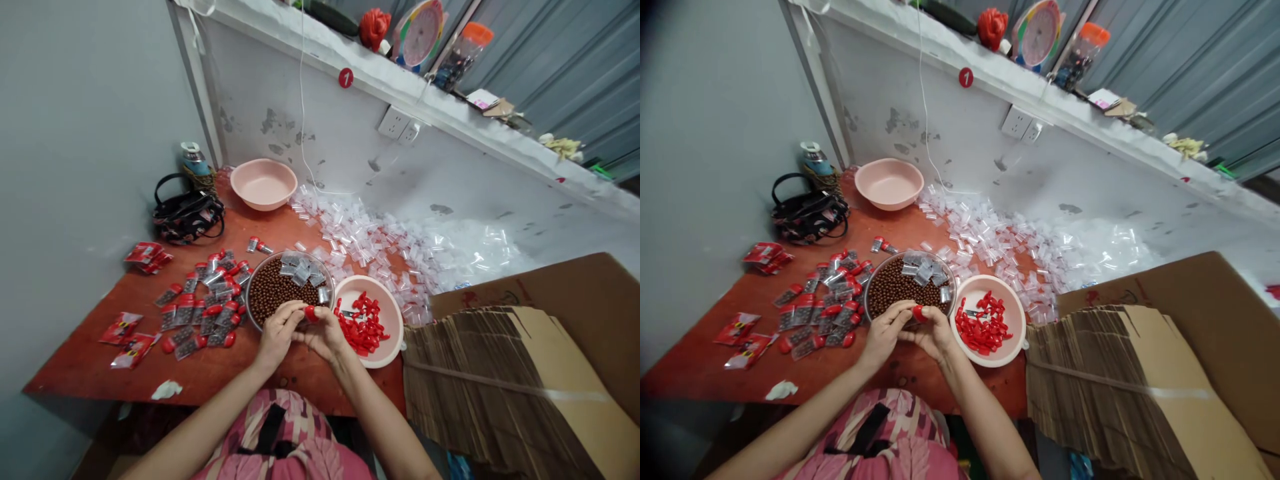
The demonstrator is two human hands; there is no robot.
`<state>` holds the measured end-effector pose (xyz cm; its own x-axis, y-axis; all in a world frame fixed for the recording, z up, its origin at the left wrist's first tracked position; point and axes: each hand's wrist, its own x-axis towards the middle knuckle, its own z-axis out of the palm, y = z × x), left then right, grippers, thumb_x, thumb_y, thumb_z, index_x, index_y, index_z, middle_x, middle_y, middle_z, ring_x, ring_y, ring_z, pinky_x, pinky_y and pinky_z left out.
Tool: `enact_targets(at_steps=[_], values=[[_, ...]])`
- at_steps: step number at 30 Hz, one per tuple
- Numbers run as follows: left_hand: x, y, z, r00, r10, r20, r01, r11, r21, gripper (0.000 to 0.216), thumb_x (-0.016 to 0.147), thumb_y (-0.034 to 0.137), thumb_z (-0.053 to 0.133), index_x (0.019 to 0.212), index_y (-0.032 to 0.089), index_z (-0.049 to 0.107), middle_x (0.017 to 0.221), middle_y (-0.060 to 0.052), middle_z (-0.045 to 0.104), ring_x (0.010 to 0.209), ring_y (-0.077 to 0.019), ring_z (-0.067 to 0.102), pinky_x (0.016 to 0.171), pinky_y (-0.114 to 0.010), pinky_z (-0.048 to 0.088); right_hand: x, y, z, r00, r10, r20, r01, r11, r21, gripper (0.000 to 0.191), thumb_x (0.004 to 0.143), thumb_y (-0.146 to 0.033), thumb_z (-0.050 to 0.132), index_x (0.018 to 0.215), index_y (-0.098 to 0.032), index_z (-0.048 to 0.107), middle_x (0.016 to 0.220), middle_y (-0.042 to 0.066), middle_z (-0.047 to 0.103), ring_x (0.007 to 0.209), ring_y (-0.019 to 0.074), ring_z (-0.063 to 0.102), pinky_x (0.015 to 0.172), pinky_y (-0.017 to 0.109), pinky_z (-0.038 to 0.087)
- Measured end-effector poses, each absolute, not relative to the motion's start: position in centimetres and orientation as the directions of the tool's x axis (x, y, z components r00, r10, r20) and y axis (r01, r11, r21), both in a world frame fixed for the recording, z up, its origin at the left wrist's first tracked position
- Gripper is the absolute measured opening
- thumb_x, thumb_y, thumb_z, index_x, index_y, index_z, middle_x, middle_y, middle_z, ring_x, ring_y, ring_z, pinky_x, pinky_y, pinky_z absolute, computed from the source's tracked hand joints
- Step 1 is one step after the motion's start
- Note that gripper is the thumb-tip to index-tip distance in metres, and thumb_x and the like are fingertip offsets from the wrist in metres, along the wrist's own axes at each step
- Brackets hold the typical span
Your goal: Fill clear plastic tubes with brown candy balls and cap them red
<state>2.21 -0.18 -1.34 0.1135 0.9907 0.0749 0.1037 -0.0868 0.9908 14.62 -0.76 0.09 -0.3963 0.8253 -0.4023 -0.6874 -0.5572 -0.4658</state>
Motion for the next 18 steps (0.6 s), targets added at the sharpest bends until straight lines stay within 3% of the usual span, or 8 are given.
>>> enact_targets(at_steps=[5, 9, 11, 13, 14, 16, 18], values=[[1.7, -0.3, -2.2, 0.135, 0.991, -0.008, 0.113, -0.008, 0.994, 0.024, 0.079, 0.031, 0.045, 0.093, 0.019, 0.061, 0.096, -0.004, 0.062, 0.09, -0.0163, 0.055, 0.082, -0.027, 0.041, 13.1, -1.1, -1.0, -0.337, 0.828, -0.448, -0.727, -0.531, -0.435, 0.02, 0.068, -0.031, 0.048, 0.077, -0.016, 0.058, 0.072, 0.002, 0.061, 0.071, 0.0159, 0.054, 0.071, 0.036, 0.045], [0.4, 0.4, -4.1, 0.125, 0.986, -0.11, 0.064, 0.103, 0.993, 0.026, 0.078, 0.034, 0.045, 0.092, 0.018, 0.061, 0.095, -0.004, 0.063, 0.089, -0.0175, 0.056, 0.08, -0.028, 0.043, 13.3, -0.4, -2.7, -0.418, 0.778, -0.469, -0.512, -0.628, -0.586, 0.03, 0.076, -0.042, 0.044, 0.091, -0.019, 0.055, 0.078, 0.004, 0.06, 0.075, 0.0156, 0.056, 0.068, 0.034, 0.046], [-1.0, 1.3, -5.2, 0.049, 0.991, -0.124, 0.068, 0.12, 0.99, 0.028, 0.077, 0.036, 0.046, 0.093, 0.018, 0.061, 0.096, -0.005, 0.063, 0.091, -0.0182, 0.056, 0.083, -0.029, 0.041, 13.9, 0.8, -3.9, -0.393, 0.782, -0.483, -0.284, -0.603, -0.745, 0.037, 0.075, -0.046, 0.046, 0.1, -0.019, 0.052, 0.083, 0.005, 0.06, 0.077, 0.0157, 0.056, 0.068, 0.033, 0.046], [-2.9, 2.6, -6.0, -0.072, 0.989, -0.126, 0.119, 0.134, 0.984, 0.03, 0.076, 0.038, 0.047, 0.094, 0.018, 0.061, 0.098, -0.005, 0.063, 0.093, -0.0192, 0.055, 0.085, -0.03, 0.04, 14.7, 2.5, -5.2, -0.251, 0.867, -0.43, 0.058, -0.43, -0.901, 0.039, 0.073, -0.043, 0.053, 0.103, -0.018, 0.051, 0.09, 0.006, 0.059, 0.081, 0.0164, 0.055, 0.072, 0.034, 0.045], [-3.9, 3.3, -6.3, -0.141, 0.982, -0.125, 0.157, 0.147, 0.977, 0.032, 0.076, 0.039, 0.048, 0.095, 0.018, 0.061, 0.098, -0.005, 0.063, 0.093, -0.0196, 0.055, 0.085, -0.031, 0.039, 15.0, 3.4, -5.9, -0.177, 0.916, -0.36, 0.269, -0.306, -0.913, 0.038, 0.072, -0.039, 0.055, 0.103, -0.018, 0.051, 0.093, 0.007, 0.058, 0.084, 0.0171, 0.055, 0.076, 0.034, 0.043], [-6.2, 4.7, -6.4, -0.271, 0.957, -0.104, 0.225, 0.168, 0.96, 0.034, 0.075, 0.04, 0.047, 0.097, 0.018, 0.061, 0.098, -0.005, 0.063, 0.093, -0.0202, 0.055, 0.086, -0.032, 0.039, 15.5, 5.3, -7.1, -0.109, 0.973, -0.202, 0.655, -0.083, -0.751, 0.031, 0.074, -0.031, 0.054, 0.102, -0.017, 0.051, 0.099, 0.009, 0.057, 0.09, 0.0191, 0.053, 0.082, 0.035, 0.04], [-8.2, 5.7, -6.2, -0.36, 0.931, -0.055, 0.279, 0.164, 0.946, 0.035, 0.076, 0.04, 0.046, 0.1, 0.018, 0.06, 0.101, -0.005, 0.062, 0.096, -0.02, 0.054, 0.088, -0.032, 0.038, 15.5, 7.0, -8.2, -0.118, 0.983, -0.143, 0.879, 0.036, -0.476, 0.027, 0.077, -0.025, 0.049, 0.103, -0.016, 0.05, 0.1, 0.011, 0.056, 0.092, 0.0212, 0.053, 0.079, 0.035, 0.04]])
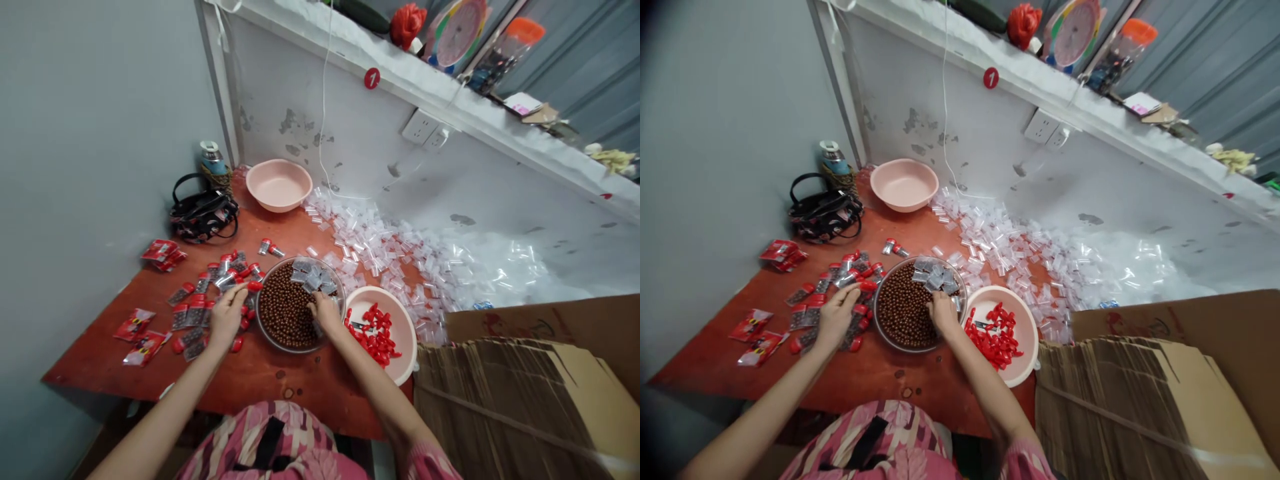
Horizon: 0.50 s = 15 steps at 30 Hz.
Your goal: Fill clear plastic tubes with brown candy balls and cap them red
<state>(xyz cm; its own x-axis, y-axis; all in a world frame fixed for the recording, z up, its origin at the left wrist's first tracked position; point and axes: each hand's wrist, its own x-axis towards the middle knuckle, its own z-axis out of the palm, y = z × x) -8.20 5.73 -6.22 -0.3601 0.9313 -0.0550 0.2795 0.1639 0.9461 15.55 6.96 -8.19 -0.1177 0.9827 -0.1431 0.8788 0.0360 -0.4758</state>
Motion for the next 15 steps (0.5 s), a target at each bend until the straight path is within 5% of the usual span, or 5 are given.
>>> enact_targets(at_steps=[3, 5, 15], values=[[-10.0, 6.3, -5.7, -0.379, 0.925, -0.004, 0.33, 0.139, 0.934, 0.035, 0.076, 0.038, 0.047, 0.104, 0.019, 0.058, 0.107, -0.004, 0.06, 0.099, -0.0193, 0.053, 0.09, -0.031, 0.036, 14.7, 8.8, -9.6, -0.106, 0.979, -0.173, 0.986, 0.081, -0.147, 0.026, 0.08, -0.024, 0.044, 0.103, -0.013, 0.045, 0.098, 0.015, 0.054, 0.086, 0.0223, 0.054, 0.068, 0.033, 0.043], [-10.3, 6.0, -5.6, -0.343, 0.939, -0.014, 0.34, 0.138, 0.93, 0.036, 0.076, 0.038, 0.047, 0.105, 0.02, 0.057, 0.108, -0.004, 0.06, 0.099, -0.019, 0.053, 0.09, -0.032, 0.036, 14.0, 9.8, -10.4, -0.106, 0.977, -0.187, 0.994, 0.102, -0.031, 0.024, 0.082, -0.023, 0.039, 0.102, -0.01, 0.044, 0.096, 0.017, 0.054, 0.082, 0.0218, 0.055, 0.063, 0.031, 0.043], [-8.2, 2.7, -8.1, -0.185, 0.96, -0.208, 0.208, 0.245, 0.947, 0.036, 0.075, 0.04, 0.049, 0.101, 0.018, 0.06, 0.105, -0.006, 0.062, 0.098, -0.0204, 0.054, 0.089, -0.035, 0.038, 14.7, 10.0, -9.5, -0.256, 0.951, -0.172, 0.962, 0.268, 0.05, 0.025, 0.083, -0.012, 0.031, 0.102, -0.014, 0.047, 0.096, 0.014, 0.051, 0.093, 0.0237, 0.044, 0.075, 0.036, 0.036]])
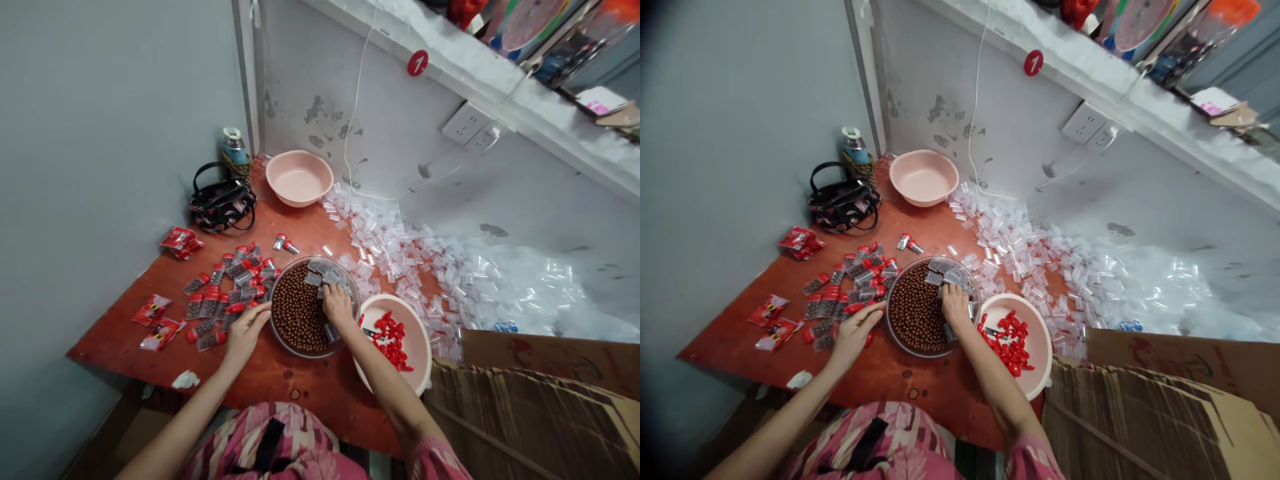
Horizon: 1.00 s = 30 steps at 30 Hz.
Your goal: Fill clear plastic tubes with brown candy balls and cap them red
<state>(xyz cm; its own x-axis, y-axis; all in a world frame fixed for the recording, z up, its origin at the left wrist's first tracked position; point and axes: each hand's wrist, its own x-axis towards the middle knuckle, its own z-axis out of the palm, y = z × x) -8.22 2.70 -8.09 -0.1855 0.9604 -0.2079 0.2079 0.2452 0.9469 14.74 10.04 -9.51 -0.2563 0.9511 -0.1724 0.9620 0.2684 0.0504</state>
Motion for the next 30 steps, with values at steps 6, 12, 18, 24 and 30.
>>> enact_targets(at_steps=[6, 12, 18, 24, 30], values=[[-7.3, 1.8, -8.5, -0.143, 0.966, -0.215, 0.188, 0.24, 0.952, 0.031, 0.074, 0.038, 0.051, 0.096, 0.02, 0.062, 0.102, -0.006, 0.063, 0.098, -0.0206, 0.055, 0.089, -0.036, 0.039, 12.5, 9.0, -10.5, -0.415, 0.884, -0.215, 0.903, 0.43, 0.024, 0.023, 0.082, -0.011, 0.032, 0.094, -0.016, 0.05, 0.093, 0.011, 0.053, 0.091, 0.022, 0.044, 0.077, 0.035, 0.034], [-7.2, 1.8, -8.1, -0.121, 0.968, -0.222, 0.203, 0.243, 0.949, 0.031, 0.074, 0.038, 0.05, 0.096, 0.02, 0.062, 0.102, -0.006, 0.063, 0.096, -0.0205, 0.055, 0.089, -0.036, 0.039, 11.8, 9.0, -11.9, -0.362, 0.897, -0.255, 0.9, 0.264, -0.347, 0.038, 0.071, -0.025, 0.055, 0.108, -0.019, 0.048, 0.103, 0.006, 0.055, 0.095, 0.0184, 0.048, 0.08, 0.029, 0.037], [-5.6, 3.5, -8.8, -0.009, 0.985, -0.17, 0.206, 0.168, 0.964, 0.037, 0.076, 0.036, 0.048, 0.108, 0.018, 0.056, 0.112, -0.007, 0.057, 0.103, -0.0191, 0.052, 0.093, -0.035, 0.036, 13.9, 7.3, -10.2, -0.395, 0.9, -0.184, 0.321, -0.052, -0.946, 0.042, 0.067, -0.029, 0.061, 0.107, -0.021, 0.052, 0.099, 0.002, 0.058, 0.09, 0.0147, 0.053, 0.084, 0.03, 0.038], [-2.9, 5.1, -8.2, 0.194, 0.966, -0.168, 0.024, 0.167, 0.986, 0.04, 0.073, 0.034, 0.051, 0.109, 0.018, 0.055, 0.112, -0.007, 0.057, 0.102, -0.0206, 0.053, 0.091, -0.038, 0.039, 14.2, 6.0, -7.8, -0.428, 0.879, -0.209, 0.073, -0.197, -0.978, 0.04, 0.066, -0.03, 0.062, 0.104, -0.019, 0.055, 0.089, 0.0, 0.06, 0.08, 0.0131, 0.054, 0.077, 0.03, 0.042], [-1.6, 5.5, -7.4, 0.236, 0.951, -0.2, -0.11, 0.23, 0.967, 0.034, 0.069, 0.034, 0.055, 0.098, 0.017, 0.062, 0.098, -0.006, 0.064, 0.084, -0.0211, 0.061, 0.076, -0.038, 0.048, 15.7, 5.2, -5.2, -0.303, 0.95, -0.075, 0.163, -0.026, -0.986, 0.045, 0.068, -0.029, 0.061, 0.111, -0.025, 0.048, 0.097, 0.002, 0.058, 0.085, 0.0142, 0.054, 0.08, 0.03, 0.041]])
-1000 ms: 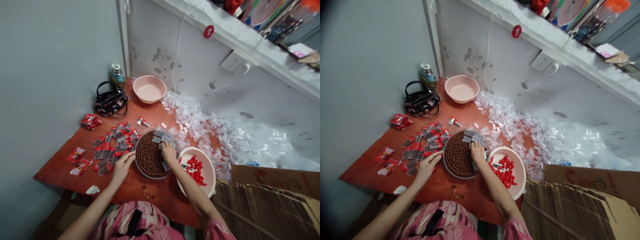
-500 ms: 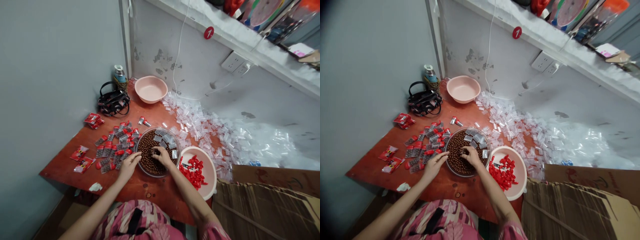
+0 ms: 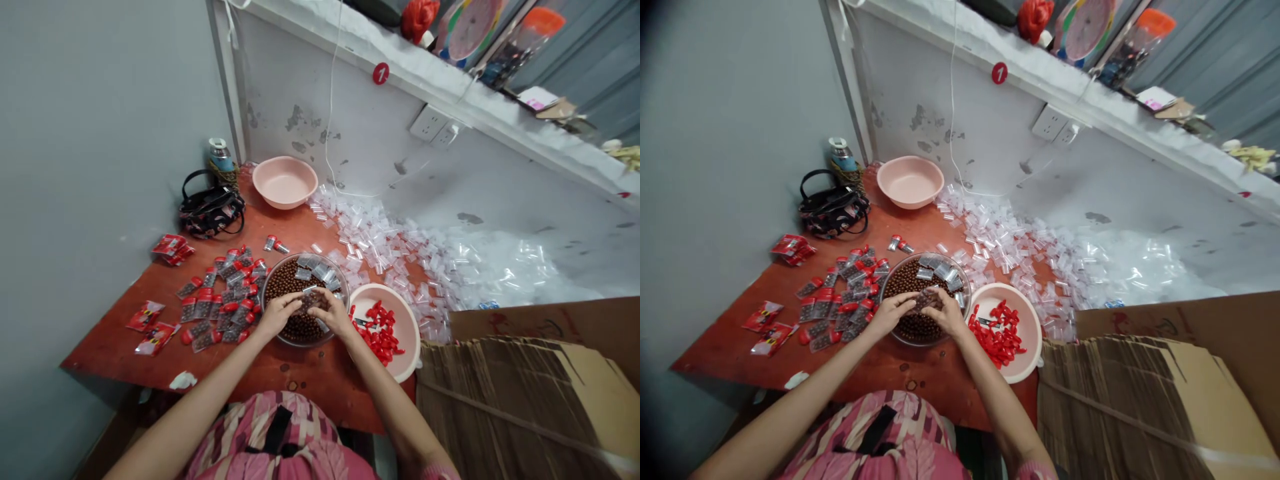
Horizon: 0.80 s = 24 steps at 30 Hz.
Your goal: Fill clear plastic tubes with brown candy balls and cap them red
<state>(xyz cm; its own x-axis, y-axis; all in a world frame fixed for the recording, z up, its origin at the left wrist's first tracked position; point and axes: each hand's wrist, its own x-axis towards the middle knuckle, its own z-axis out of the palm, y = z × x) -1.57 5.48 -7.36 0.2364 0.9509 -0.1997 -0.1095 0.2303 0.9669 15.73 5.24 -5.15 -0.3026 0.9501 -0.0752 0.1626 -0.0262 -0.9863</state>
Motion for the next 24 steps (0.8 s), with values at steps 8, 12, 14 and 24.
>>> enact_targets(at_steps=[8, 12, 14, 24], values=[[-0.6, 6.1, -6.5, 0.33, 0.911, -0.246, -0.119, 0.299, 0.947, 0.035, 0.067, 0.034, 0.058, 0.096, 0.016, 0.063, 0.096, -0.006, 0.065, 0.082, -0.0206, 0.06, 0.073, -0.036, 0.049, 17.7, 4.9, -2.5, -0.339, 0.936, 0.09, 0.428, 0.239, -0.872, 0.024, 0.074, -0.028, 0.054, 0.097, -0.021, 0.058, 0.084, 0.003, 0.06, 0.079, 0.0147, 0.054, 0.076, 0.028, 0.041], [-0.8, 6.4, -6.4, 0.355, 0.909, -0.217, 0.029, 0.221, 0.975, 0.035, 0.066, 0.037, 0.059, 0.093, 0.017, 0.064, 0.095, -0.006, 0.065, 0.088, -0.0222, 0.059, 0.081, -0.036, 0.045, 17.7, 4.7, -3.6, -0.289, 0.957, -0.04, 0.386, 0.079, -0.919, 0.019, 0.071, -0.031, 0.057, 0.087, -0.02, 0.059, 0.069, 0.0, 0.059, 0.064, 0.0125, 0.055, 0.064, 0.025, 0.043], [-1.1, 6.6, -6.9, 0.363, 0.904, -0.226, 0.083, 0.21, 0.974, 0.04, 0.064, 0.04, 0.06, 0.096, 0.016, 0.063, 0.097, -0.007, 0.065, 0.09, -0.0233, 0.058, 0.083, -0.038, 0.044, 17.2, 4.4, -4.4, -0.223, 0.967, -0.12, 0.261, -0.06, -0.963, 0.02, 0.069, -0.032, 0.06, 0.084, -0.019, 0.057, 0.064, -0.002, 0.058, 0.058, 0.0113, 0.055, 0.057, 0.023, 0.044], [-3.1, 5.4, -9.8, 0.191, 0.86, -0.472, -0.119, 0.498, 0.859, 0.049, 0.054, 0.038, 0.071, 0.096, 0.016, 0.058, 0.097, -0.004, 0.063, 0.081, -0.0217, 0.061, 0.077, -0.038, 0.051, 17.3, 2.2, -8.9, 0.075, 0.994, -0.082, 0.345, -0.103, -0.933, 0.036, 0.066, -0.042, 0.061, 0.096, -0.021, 0.057, 0.086, 0.0, 0.062, 0.076, 0.0143, 0.057, 0.07, 0.027, 0.045]])
